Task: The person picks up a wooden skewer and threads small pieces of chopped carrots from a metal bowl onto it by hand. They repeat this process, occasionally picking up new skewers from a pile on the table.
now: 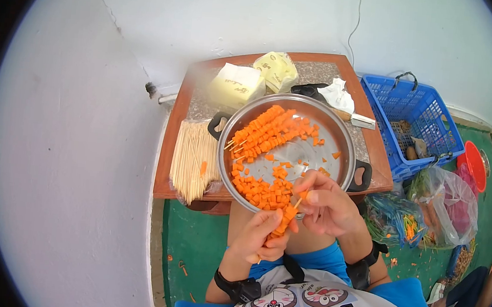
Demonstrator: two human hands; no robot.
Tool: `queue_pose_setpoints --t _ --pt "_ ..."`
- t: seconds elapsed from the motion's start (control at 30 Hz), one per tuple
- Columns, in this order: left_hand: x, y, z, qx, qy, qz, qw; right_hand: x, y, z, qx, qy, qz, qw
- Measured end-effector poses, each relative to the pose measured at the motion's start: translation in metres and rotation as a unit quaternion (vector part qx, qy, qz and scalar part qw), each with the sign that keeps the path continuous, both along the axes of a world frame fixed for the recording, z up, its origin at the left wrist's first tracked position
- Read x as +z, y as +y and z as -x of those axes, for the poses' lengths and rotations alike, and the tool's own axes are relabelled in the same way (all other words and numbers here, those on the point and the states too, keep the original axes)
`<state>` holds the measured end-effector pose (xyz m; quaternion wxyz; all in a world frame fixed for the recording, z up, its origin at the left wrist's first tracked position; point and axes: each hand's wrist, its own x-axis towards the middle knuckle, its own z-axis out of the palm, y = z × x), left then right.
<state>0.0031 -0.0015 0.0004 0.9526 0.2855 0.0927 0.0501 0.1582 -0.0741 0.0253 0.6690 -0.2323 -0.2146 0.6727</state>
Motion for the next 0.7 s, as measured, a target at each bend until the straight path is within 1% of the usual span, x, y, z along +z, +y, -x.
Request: queue_pose_setpoints --t 0.03,0.07,0.13,0.17,0.2,0.23,0.27,0.33,0.37,0.43,0.47,0.53,0.57,0.6,0.63,0.7 --pt "-0.002 0.001 0.000 -0.039 -0.021 0.080 0.996 0.000 0.000 0.000 0.000 0.000 0.000 1.000" --pt "-0.002 0.001 0.000 -0.039 -0.021 0.081 0.996 0.000 0.001 0.000 -0.001 -0.001 0.003 1.000" --pt "0.000 -0.002 0.000 0.007 -0.003 0.017 1.000 0.001 0.001 0.000 -0.002 -0.003 0.006 1.000" --pt "0.004 -0.006 -0.003 0.006 -0.004 0.017 1.000 0.001 0.000 0.000 -0.009 -0.014 0.022 1.000" --pt "0.008 -0.013 -0.006 0.107 0.043 -0.154 0.981 0.002 0.000 0.000 -0.016 -0.025 0.037 0.999" --pt "0.010 -0.017 -0.009 0.203 0.087 -0.319 0.922 0.002 0.000 0.001 -0.016 -0.026 0.038 0.999" --pt "0.009 -0.018 -0.010 0.204 0.088 -0.318 0.922 0.001 0.001 0.005 -0.014 -0.049 0.042 0.998" --pt "0.008 -0.018 -0.013 0.268 0.105 -0.411 0.865 0.000 0.001 0.009 -0.011 -0.073 0.045 0.996" --pt "0.009 -0.016 -0.013 0.269 0.105 -0.410 0.865 -0.001 0.001 0.010 -0.021 -0.065 0.047 0.997" --pt "0.011 -0.011 -0.010 0.226 0.099 -0.366 0.897 -0.003 0.002 0.011 -0.032 -0.055 0.048 0.997" --pt "0.011 -0.010 -0.008 0.225 0.100 -0.366 0.898 -0.004 0.002 0.012 -0.027 -0.060 0.047 0.997" --pt "0.009 -0.006 -0.005 0.214 0.080 -0.325 0.918 -0.004 0.002 0.012 -0.022 -0.063 0.046 0.997" --pt "0.008 -0.006 -0.004 0.215 0.082 -0.324 0.918 -0.002 0.001 0.011 -0.030 -0.116 0.032 0.992" --pt "0.007 -0.005 -0.002 0.241 0.083 -0.323 0.912 0.001 0.001 0.010 -0.037 -0.168 0.018 0.985" --pt "0.006 -0.005 -0.002 0.267 0.083 -0.321 0.905 0.003 0.002 0.008 -0.035 -0.168 0.019 0.985" --pt "0.006 -0.003 0.003 0.283 0.083 -0.326 0.898 0.006 0.003 -0.001 -0.146 -0.334 0.032 0.931"
